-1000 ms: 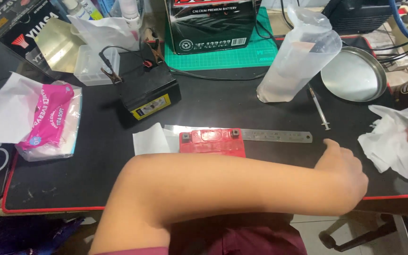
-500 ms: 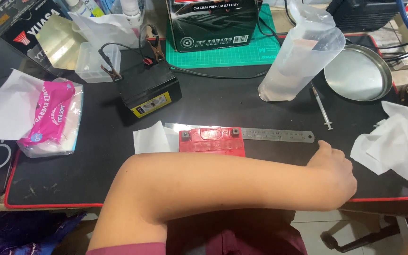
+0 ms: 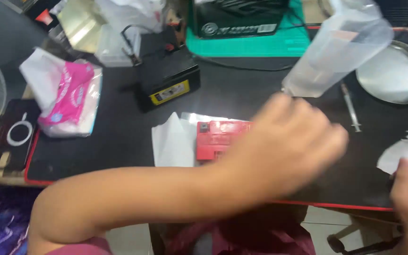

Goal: Opening a battery casing using a metal ruler and cleaning battery components with a tissue.

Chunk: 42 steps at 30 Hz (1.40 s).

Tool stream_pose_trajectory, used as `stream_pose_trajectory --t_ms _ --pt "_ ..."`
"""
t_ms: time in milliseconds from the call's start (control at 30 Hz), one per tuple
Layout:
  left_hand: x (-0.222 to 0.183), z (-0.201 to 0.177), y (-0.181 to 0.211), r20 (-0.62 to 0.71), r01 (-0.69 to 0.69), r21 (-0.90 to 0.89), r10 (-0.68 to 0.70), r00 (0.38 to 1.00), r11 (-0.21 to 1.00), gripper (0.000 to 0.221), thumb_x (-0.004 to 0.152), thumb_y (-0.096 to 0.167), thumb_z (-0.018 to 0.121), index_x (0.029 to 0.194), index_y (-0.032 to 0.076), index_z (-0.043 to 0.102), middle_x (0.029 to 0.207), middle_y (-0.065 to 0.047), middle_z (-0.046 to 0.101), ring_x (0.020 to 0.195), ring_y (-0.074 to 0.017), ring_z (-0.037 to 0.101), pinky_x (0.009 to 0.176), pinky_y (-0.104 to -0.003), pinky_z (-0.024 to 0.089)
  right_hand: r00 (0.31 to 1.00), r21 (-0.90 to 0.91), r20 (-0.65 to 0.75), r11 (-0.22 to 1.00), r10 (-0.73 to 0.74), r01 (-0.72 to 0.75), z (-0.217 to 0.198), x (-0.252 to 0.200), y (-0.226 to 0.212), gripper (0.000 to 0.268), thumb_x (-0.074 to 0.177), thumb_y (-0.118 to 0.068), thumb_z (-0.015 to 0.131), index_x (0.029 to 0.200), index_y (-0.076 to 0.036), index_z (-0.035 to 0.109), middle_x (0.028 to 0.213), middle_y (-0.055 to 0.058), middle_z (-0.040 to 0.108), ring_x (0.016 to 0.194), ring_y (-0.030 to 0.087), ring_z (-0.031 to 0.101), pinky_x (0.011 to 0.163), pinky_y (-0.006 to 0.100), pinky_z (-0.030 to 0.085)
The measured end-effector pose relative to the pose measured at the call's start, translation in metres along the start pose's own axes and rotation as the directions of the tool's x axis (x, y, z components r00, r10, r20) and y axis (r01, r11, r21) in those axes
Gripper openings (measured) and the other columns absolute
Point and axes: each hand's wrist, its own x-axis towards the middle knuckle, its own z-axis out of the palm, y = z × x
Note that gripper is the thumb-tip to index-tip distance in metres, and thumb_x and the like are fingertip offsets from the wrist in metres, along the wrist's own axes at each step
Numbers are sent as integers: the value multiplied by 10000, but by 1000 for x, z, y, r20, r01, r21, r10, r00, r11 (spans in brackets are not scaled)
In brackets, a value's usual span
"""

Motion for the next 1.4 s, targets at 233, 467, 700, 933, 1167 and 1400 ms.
stream_pose_trajectory --t_ms 233,467,700,933,1167,1400 --pt "-128 -74 -25 108 401 467 -502 858 788 372 978 339 631 1297 147 614 1189 -68 616 1026 -284 581 885 -437 440 918 328 69 878 -390 349 -25 7 -119 93 978 3 702 1051 -44 737 1065 60 722 1094 317 649 1197 461 494" --pt "-192 -25 -1 242 567 301 -636 733 767 687 972 552 587 1481 96 513 1550 -136 499 1441 -333 439 1146 -633 293 869 356 107 835 -483 420 -25 12 -148 62 946 -61 742 1007 -52 751 1038 68 747 992 275 668 1046 402 473" --pt "-212 -35 -2 193 578 394 -680 708 714 611 1003 440 543 1520 119 480 1602 -140 424 1463 -408 386 1173 -653 261 896 383 88 845 -435 372 -21 8 -152 39 963 -43 742 974 -11 760 986 103 743 941 283 675 992 409 484" --pt "-239 -46 -47 80 674 321 -729 680 665 513 1028 165 499 1495 -39 444 1574 -228 454 1463 -426 418 1209 -582 293 908 397 66 846 -414 357 -8 6 -142 37 953 -44 771 975 -16 760 1005 105 742 930 267 653 1005 397 474" --pt "-242 -60 -130 138 628 362 -706 695 689 539 1089 224 439 1551 -44 364 1643 -224 340 1526 -382 308 1244 -504 258 914 402 61 848 -400 345 -9 4 -144 33 948 -17 778 972 -1 763 996 126 737 934 279 651 1009 397 479" --pt "-216 -63 -182 455 681 265 -711 536 682 611 1068 321 356 1565 -28 293 1638 -243 284 1507 -445 231 1183 -561 243 914 384 97 862 -394 330 -4 9 -137 55 928 -60 784 971 -28 772 921 102 726 884 256 648 958 377 491"
